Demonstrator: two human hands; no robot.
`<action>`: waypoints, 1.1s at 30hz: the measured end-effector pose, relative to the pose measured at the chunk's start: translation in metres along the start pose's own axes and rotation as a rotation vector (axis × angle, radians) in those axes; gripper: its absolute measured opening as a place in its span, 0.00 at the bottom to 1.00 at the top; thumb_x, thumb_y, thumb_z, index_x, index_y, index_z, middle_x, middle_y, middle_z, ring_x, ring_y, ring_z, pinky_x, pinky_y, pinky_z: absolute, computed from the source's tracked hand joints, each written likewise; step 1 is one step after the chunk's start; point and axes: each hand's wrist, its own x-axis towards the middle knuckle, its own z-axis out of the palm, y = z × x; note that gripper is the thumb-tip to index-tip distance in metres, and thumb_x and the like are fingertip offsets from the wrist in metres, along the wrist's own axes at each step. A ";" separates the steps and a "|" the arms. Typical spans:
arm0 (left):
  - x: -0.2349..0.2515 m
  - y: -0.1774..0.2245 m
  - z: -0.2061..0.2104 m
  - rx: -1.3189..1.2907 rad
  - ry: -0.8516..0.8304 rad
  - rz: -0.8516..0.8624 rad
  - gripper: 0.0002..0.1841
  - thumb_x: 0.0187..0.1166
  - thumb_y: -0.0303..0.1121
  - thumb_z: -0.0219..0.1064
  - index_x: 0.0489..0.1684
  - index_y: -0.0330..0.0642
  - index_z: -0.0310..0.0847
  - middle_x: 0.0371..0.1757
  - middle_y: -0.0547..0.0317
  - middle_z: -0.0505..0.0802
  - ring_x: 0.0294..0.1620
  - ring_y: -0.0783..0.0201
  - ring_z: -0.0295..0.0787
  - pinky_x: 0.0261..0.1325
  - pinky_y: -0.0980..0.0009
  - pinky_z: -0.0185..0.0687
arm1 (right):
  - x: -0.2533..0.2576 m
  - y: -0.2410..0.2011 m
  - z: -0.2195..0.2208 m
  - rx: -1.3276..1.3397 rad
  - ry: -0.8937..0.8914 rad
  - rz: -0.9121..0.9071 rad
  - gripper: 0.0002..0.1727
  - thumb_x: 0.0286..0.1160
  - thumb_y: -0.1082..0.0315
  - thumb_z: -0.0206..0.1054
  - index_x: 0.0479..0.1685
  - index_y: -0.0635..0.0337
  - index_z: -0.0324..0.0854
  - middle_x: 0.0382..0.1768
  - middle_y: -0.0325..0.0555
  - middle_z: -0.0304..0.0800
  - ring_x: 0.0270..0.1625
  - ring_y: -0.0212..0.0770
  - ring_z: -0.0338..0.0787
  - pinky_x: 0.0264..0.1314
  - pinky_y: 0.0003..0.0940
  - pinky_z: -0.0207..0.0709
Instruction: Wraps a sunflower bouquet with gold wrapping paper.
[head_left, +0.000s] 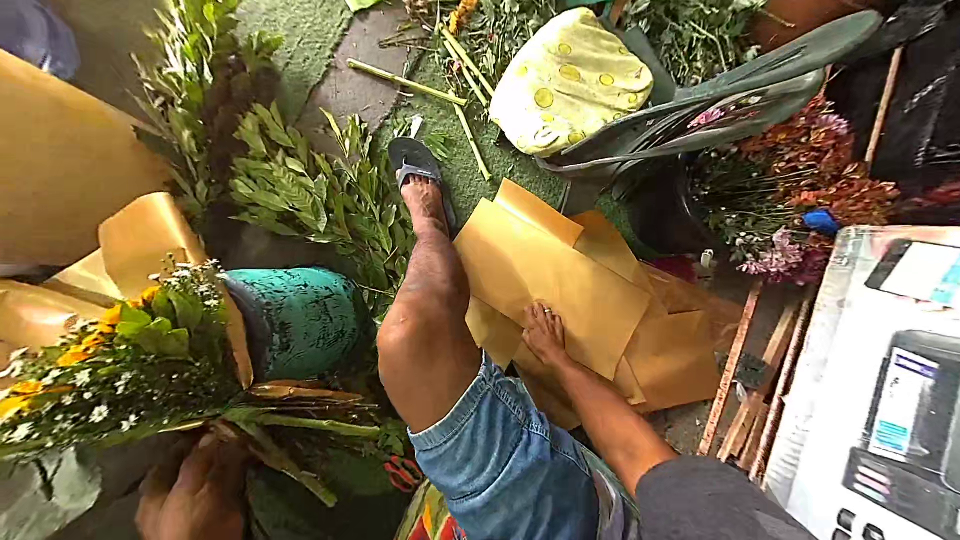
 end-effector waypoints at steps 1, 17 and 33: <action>-0.014 0.005 -0.008 0.048 -0.012 0.017 0.26 0.87 0.35 0.60 0.80 0.31 0.62 0.60 0.52 0.83 0.51 0.70 0.84 0.55 0.68 0.85 | 0.006 -0.004 0.002 -0.022 0.029 -0.014 0.28 0.80 0.66 0.59 0.82 0.57 0.73 0.84 0.59 0.70 0.84 0.63 0.71 0.80 0.68 0.63; -0.190 0.045 0.010 -0.075 -0.418 0.510 0.16 0.81 0.29 0.65 0.63 0.32 0.79 0.57 0.60 0.92 0.58 0.67 0.89 0.63 0.65 0.88 | -0.136 -0.041 -0.197 0.534 0.450 -0.490 0.17 0.77 0.57 0.71 0.41 0.65 0.89 0.65 0.50 0.88 0.53 0.37 0.92 0.58 0.34 0.87; -0.260 0.027 0.021 -0.712 -0.257 0.411 0.37 0.74 0.15 0.60 0.87 0.25 0.49 0.71 0.44 0.84 0.64 0.60 0.90 0.65 0.65 0.90 | -0.342 -0.157 -0.191 0.337 0.232 -1.062 0.28 0.81 0.37 0.62 0.62 0.48 0.89 0.78 0.43 0.81 0.80 0.42 0.78 0.80 0.48 0.75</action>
